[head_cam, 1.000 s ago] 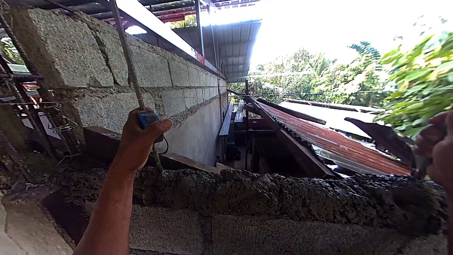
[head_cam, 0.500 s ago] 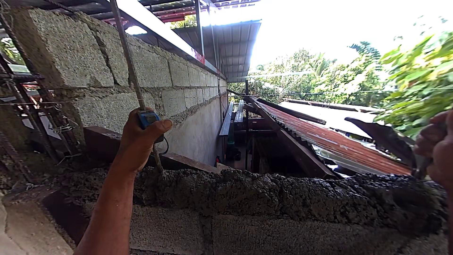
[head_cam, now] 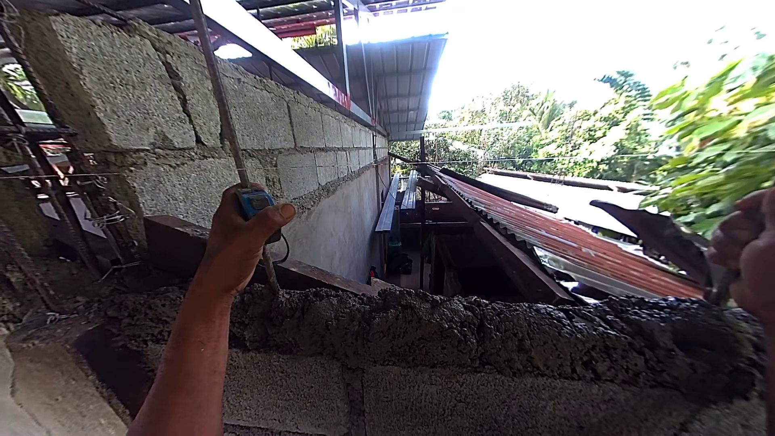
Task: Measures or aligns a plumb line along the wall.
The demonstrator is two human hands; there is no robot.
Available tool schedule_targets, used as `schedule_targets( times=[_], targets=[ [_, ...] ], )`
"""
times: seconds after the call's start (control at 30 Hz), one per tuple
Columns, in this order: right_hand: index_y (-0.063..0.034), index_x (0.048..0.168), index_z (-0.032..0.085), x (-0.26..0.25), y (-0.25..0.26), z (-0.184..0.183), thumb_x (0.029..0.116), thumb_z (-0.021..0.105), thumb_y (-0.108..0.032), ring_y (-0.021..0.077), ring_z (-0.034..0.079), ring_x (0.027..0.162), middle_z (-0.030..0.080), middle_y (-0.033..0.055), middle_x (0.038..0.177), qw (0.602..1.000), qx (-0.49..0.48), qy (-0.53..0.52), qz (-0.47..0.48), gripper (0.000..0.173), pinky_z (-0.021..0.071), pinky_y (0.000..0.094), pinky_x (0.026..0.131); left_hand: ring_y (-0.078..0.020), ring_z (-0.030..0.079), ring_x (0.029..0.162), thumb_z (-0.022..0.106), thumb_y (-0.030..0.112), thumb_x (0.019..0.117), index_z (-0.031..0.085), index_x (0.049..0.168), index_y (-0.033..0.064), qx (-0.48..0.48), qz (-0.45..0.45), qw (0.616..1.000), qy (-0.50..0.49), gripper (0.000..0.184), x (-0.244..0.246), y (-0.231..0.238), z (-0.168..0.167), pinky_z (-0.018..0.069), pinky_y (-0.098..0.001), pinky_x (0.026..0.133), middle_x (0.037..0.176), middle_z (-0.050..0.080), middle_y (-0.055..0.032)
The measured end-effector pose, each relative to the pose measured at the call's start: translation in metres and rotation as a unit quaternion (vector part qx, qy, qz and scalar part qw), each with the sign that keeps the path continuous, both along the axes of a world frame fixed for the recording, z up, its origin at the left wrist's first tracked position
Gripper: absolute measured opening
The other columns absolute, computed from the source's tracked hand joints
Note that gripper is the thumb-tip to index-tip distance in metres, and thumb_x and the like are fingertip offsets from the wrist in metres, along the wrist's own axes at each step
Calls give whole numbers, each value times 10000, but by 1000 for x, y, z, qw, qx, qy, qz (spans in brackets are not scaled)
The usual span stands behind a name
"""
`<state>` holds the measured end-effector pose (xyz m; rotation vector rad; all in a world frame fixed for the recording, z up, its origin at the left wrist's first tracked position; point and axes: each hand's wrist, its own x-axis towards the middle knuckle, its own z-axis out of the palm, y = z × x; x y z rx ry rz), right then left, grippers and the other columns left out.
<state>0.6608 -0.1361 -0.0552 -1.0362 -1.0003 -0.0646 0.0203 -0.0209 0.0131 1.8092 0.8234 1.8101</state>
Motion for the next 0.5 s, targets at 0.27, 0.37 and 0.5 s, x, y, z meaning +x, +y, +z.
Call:
schedule_targets(
  times=[0.27,0.37,0.5],
  targets=[
    [-269,1033,589,0,-1,-2,1094,351,-535,13,358,463,396,-120,637,1000,2,6,0,362,362,214,434,-80,646,804,851,430,765,475,1357,204,-3,2,1000,0,737,-1,0,0,577,-264,713,1031,623,25],
    [-268,1041,592,-1,-1,-1,1095,347,-536,11,381,473,416,-120,649,1000,-1,6,-4,367,379,212,446,-80,647,806,846,428,771,481,1351,207,-2,2,1000,1,721,-1,1,0,576,-267,711,1022,626,25],
    [-271,1026,583,3,1,-2,1095,348,-537,11,369,470,400,-123,643,1000,0,8,0,362,371,211,445,-78,646,804,839,419,778,479,1351,209,-3,3,1000,2,709,-1,1,0,575,-266,710,1024,624,26]
  ],
)
